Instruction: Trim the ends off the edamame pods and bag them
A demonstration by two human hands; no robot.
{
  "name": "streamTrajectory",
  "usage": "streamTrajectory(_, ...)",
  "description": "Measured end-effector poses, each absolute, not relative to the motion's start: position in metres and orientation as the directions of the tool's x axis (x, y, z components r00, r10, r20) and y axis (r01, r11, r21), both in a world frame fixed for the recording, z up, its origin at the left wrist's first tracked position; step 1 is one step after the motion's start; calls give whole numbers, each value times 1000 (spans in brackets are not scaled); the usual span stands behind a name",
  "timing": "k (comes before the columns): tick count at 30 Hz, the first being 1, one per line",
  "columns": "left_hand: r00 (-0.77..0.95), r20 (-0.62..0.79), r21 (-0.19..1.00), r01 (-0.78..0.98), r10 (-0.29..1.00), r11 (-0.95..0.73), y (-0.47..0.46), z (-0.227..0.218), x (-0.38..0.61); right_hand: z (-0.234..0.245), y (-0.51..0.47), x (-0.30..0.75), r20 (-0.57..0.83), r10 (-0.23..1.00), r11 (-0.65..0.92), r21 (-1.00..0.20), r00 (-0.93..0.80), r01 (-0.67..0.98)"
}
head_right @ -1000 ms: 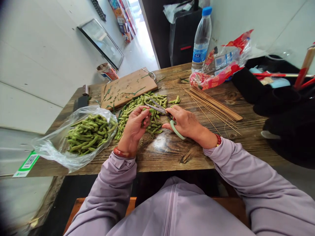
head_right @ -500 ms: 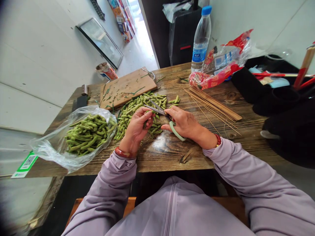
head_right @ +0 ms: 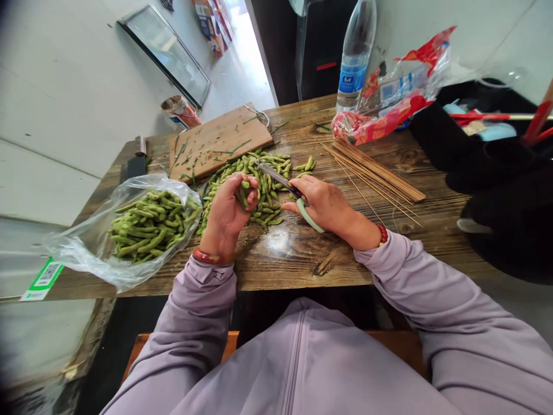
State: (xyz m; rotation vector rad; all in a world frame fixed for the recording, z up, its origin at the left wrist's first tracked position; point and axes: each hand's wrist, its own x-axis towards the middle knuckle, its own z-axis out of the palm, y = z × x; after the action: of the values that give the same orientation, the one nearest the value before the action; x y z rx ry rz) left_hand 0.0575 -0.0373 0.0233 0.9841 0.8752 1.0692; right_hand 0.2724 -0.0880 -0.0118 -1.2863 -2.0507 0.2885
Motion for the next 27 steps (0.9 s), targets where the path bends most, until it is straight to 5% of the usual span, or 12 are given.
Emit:
streamTrajectory(3, 256, -83, 978, -164, 963, 128, -35, 22, 54, -11, -88, 273, 430, 863, 475, -513, -265, 715)
streamTrajectory(6, 284, 46, 988, 132, 958, -86, -34, 19, 51, -11, -88, 273, 433, 858, 484, -505, -275, 715)
streamTrajectory(9, 353, 179, 756, 547, 918, -358, -33, 16, 51, -13, -88, 273, 436, 858, 482, -504, -270, 717)
streamTrajectory(12, 451, 127, 428, 778, 884, -459, -35, 13, 52, -13, -88, 272, 429, 864, 470, -495, -264, 731)
streamTrajectory(17, 505, 29, 134, 853, 863, -504, -39, 14, 54, -11, -88, 271, 416, 862, 476, -466, -291, 746)
streamTrajectory(27, 569, -25, -60, 820, 822, -569, -46, 14, 55, -14, -87, 272, 414, 861, 482, -481, -295, 732)
